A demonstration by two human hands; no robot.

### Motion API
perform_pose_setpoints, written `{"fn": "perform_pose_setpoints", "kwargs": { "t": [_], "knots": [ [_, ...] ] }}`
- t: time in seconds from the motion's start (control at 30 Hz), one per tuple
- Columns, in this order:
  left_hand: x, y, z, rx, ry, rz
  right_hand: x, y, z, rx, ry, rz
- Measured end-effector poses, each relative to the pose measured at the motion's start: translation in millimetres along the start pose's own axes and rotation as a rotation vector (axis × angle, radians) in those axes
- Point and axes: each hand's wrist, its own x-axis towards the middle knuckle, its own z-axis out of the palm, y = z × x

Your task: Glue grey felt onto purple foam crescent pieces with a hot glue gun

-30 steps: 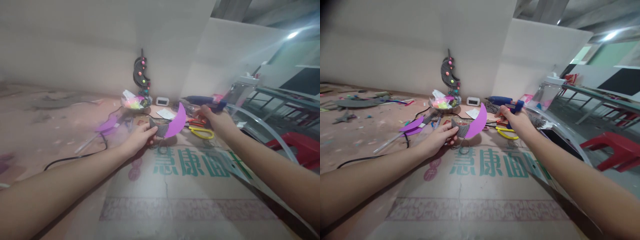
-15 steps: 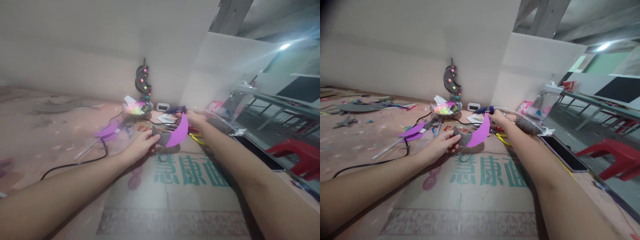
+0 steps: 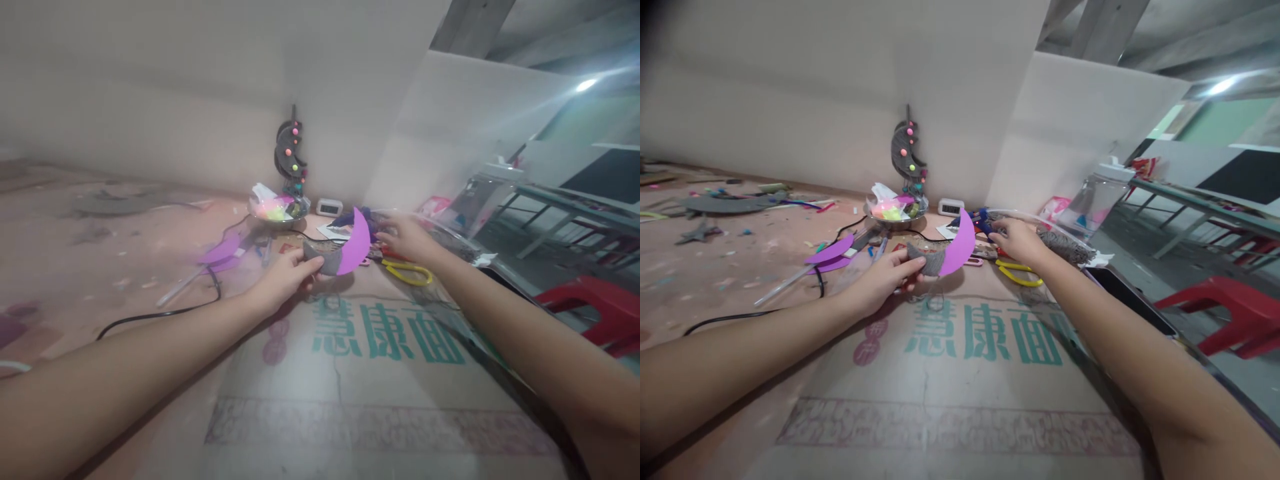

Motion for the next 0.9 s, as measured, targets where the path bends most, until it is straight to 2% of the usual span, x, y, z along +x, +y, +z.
{"fn": "perform_pose_setpoints", "kwargs": {
  "t": [0.1,0.27,0.4,0.47,0.57,0.6,0.67,0.8,0.9],
  "knots": [
    [0.5,-0.6,-1.1,-0.019,0.012,0.006,-30.6,-17.1,-4.0,-0.063,-0.073,-0.078],
    [-1.7,7.6,-0.3,-0.037,-0.001,0.003,-73.6,-51.3,12.9,0.14,-0.277,-0.174],
    [-7.5,19.3,2.8,-0.061,-0.002,0.036,-88.5,-74.6,27.4,0.282,-0.37,-0.366],
    [-10.2,24.7,4.2,-0.089,0.009,0.045,-94.4,-84.6,31.0,0.406,-0.41,-0.354],
    [-10.3,28.1,3.5,-0.085,0.066,0.067,-105.2,-92.7,31.1,0.48,-0.45,-0.188],
    [-9.3,27.4,2.7,-0.07,0.082,0.08,-108.9,-93.2,29.4,0.443,-0.43,-0.167],
    [-6.7,23.5,1.0,-0.019,0.095,0.101,-115.3,-92.0,23.9,0.291,-0.354,-0.22],
    [-6.8,14.5,2.9,0.151,0.055,0.086,-122.2,-90.9,13.2,-0.109,-0.254,-0.381],
    [-12.0,13.8,8.9,0.154,-0.001,0.036,-125.3,-94.3,14.7,-0.302,-0.175,-0.576]
  ]
}}
